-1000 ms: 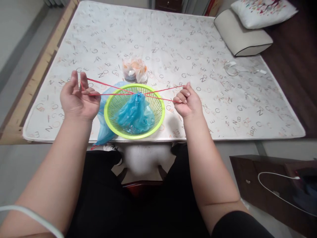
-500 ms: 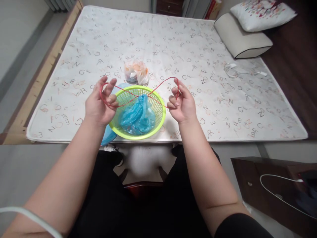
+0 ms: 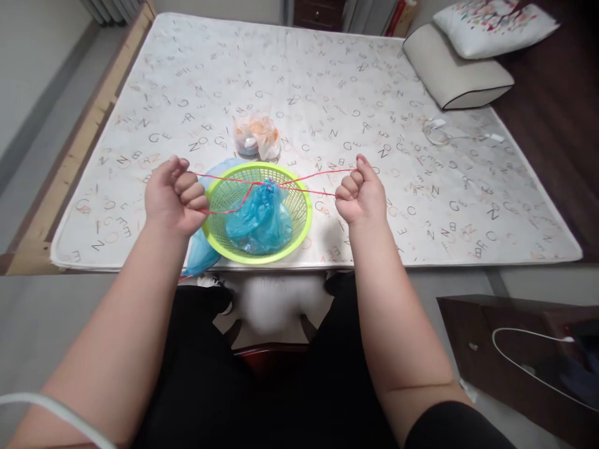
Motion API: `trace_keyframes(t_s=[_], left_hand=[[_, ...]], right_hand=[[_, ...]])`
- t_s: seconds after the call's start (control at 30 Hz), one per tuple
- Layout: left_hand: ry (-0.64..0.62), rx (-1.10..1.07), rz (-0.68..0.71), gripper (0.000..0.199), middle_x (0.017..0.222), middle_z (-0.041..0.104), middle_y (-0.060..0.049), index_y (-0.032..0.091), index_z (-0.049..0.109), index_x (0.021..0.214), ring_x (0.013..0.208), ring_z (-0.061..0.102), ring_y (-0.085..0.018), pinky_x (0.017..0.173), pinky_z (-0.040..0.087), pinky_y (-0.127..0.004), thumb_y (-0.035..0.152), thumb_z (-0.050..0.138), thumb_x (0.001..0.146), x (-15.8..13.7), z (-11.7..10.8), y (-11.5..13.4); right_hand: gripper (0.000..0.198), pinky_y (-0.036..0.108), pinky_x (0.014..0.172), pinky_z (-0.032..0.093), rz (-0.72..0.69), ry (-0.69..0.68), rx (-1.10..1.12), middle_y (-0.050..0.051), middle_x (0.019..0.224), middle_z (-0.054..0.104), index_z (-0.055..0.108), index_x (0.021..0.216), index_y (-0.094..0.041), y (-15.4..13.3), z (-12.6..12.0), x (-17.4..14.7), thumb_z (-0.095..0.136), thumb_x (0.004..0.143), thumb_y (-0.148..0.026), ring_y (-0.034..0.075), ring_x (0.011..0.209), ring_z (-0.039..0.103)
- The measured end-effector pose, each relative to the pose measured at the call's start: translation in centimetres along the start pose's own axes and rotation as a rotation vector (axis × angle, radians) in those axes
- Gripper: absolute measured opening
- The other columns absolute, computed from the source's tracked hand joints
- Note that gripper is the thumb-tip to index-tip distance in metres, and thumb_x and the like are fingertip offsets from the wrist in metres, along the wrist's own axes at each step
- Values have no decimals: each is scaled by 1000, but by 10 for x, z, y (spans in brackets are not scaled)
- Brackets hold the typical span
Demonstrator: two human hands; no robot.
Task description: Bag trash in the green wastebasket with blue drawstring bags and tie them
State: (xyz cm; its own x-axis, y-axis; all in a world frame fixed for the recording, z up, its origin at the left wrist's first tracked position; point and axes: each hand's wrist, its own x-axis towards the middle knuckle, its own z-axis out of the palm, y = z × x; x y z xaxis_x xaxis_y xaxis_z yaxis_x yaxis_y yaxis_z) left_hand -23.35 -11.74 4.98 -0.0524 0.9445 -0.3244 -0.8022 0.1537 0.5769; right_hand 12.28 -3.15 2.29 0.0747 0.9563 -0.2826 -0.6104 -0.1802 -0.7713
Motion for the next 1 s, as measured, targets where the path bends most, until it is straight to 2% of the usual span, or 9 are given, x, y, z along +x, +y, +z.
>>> trace_keyframes(t_s=[0.17, 0.3, 0.43, 0.53, 0.67, 0.77, 0.87, 0.93, 1.0], left_hand=[[67, 113, 37, 24, 50, 48, 6, 23, 61, 83, 36, 38, -6, 35, 28, -17, 37, 57, 102, -3, 18, -25], [-4, 296, -45, 26, 72, 70, -4, 21, 70, 98, 56, 66, -14, 45, 48, -21, 46, 66, 97, -8, 36, -54], [-118, 388, -106, 34, 79, 72, -7, 17, 72, 108, 66, 72, -19, 54, 55, -26, 48, 72, 94, -14, 43, -81], [-82, 372, -32, 25, 78, 72, -3, 17, 72, 108, 61, 68, -15, 53, 53, -23, 32, 79, 89, -14, 40, -86], [-38, 315, -44, 35, 83, 72, 0, 20, 70, 107, 65, 67, -12, 55, 50, -21, 9, 79, 75, -11, 36, -76], [3, 317, 74, 32, 71, 63, 5, 22, 68, 104, 55, 58, -10, 52, 44, -21, 8, 72, 76, -14, 40, -72], [11, 457, 399, 25, 61, 57, 6, 24, 68, 97, 48, 44, -10, 51, 38, -23, 10, 64, 78, -33, 48, -81], [-71, 693, 577, 23, 63, 60, 4, 24, 71, 97, 53, 48, -13, 55, 41, -26, 11, 62, 80, -51, 53, -94], [-207, 982, 685, 20, 75, 69, 0, 24, 73, 96, 64, 58, -16, 65, 48, -31, 13, 62, 83, -68, 54, -108]], right_hand=[[22, 22, 41, 21, -55, -105, -80, -11, 61, 34, 57, 106, -30, 17, 24, -22, 70, 90, -35, 7, 45, 30], [21, 23, 50, 38, -139, -304, -302, -6, 72, 51, 56, 104, -32, 41, 56, -59, 69, 90, -40, 11, 58, 49], [12, 35, 75, 55, -327, -696, -692, 0, 88, 63, 58, 97, -29, 60, 70, -85, 65, 93, -38, 19, 82, 60], [10, 46, 98, 52, -587, -1016, -917, 3, 91, 66, 61, 87, -26, 63, 67, -87, 63, 93, -33, 24, 99, 61], [12, 54, 113, 43, -785, -954, -991, 7, 109, 69, 67, 94, -26, 59, 56, -78, 62, 96, -37, 28, 118, 58], [39, 56, 115, 43, -746, -813, -1034, 10, 146, 59, 64, 125, -29, 62, 48, -69, 72, 90, -44, 33, 137, 50], [84, 55, 113, 46, -579, -824, -1159, 14, 166, 40, 43, 154, -30, 72, 40, -59, 82, 81, -44, 36, 145, 45], [87, 53, 111, 48, -451, -907, -1277, 15, 163, 44, 40, 159, -29, 79, 37, -54, 80, 82, -41, 36, 141, 49], [66, 51, 107, 50, -357, -979, -1381, 14, 149, 57, 55, 148, -27, 83, 36, -49, 74, 85, -36, 34, 130, 57]])
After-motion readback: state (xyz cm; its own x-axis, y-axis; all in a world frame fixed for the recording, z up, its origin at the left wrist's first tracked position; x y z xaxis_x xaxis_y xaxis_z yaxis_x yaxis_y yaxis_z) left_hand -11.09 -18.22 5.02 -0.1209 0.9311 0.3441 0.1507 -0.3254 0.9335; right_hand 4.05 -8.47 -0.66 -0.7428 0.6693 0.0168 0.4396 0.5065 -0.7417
